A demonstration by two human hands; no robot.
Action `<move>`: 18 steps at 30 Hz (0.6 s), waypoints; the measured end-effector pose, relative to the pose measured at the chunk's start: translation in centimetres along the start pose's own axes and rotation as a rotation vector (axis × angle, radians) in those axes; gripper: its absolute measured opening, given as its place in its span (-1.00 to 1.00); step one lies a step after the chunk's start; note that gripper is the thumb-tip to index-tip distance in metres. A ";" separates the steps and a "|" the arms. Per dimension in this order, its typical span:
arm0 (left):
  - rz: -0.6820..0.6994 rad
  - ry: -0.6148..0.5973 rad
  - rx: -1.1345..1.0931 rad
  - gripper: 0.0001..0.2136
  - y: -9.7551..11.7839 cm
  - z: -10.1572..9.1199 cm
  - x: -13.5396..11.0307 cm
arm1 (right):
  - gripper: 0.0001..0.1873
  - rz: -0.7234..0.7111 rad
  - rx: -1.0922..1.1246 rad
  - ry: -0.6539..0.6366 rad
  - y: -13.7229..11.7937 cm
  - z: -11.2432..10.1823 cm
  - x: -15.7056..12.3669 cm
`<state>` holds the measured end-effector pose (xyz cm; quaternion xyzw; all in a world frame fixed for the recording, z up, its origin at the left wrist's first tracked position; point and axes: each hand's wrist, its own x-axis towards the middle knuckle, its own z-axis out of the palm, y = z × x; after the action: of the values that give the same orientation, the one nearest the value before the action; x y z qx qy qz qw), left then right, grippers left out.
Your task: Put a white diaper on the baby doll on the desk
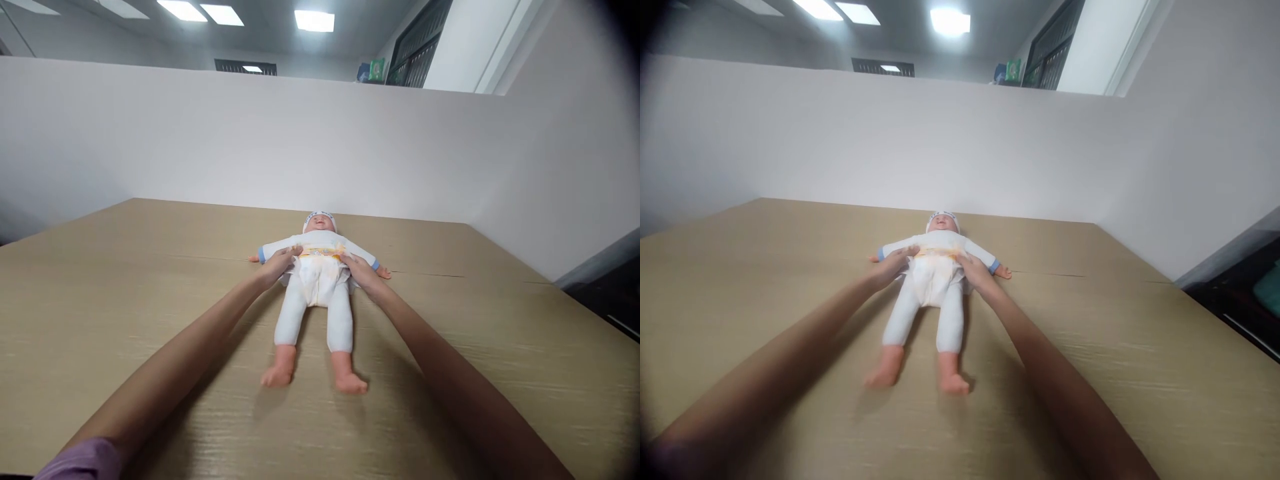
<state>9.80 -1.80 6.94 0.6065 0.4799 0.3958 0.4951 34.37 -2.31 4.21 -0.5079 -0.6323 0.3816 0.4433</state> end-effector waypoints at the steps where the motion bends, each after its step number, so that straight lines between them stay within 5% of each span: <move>1: -0.017 -0.014 -0.007 -0.44 0.0 -0.1 -0.8 | -0.55 0.015 0.011 -0.018 -0.2 -0.1 -0.9; 7: -0.079 -0.039 0.118 -0.47 0.8 -1.1 -5.7 | -0.55 0.056 -0.037 -0.066 -2.0 -2.1 -6.5; 14: 0.052 0.116 0.207 -0.56 1.6 -1.8 -5.9 | -0.64 -0.078 -0.321 0.128 0.7 -4.7 -9.5; 18: 0.277 0.168 0.407 -0.69 4.1 -0.4 -7.0 | -0.73 -0.211 -0.650 0.201 2.3 -5.7 -12.1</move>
<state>8.63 -8.78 10.99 0.7187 0.5014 0.4042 0.2621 41.54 -13.49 1.72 -0.5892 -0.7230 0.0608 0.3554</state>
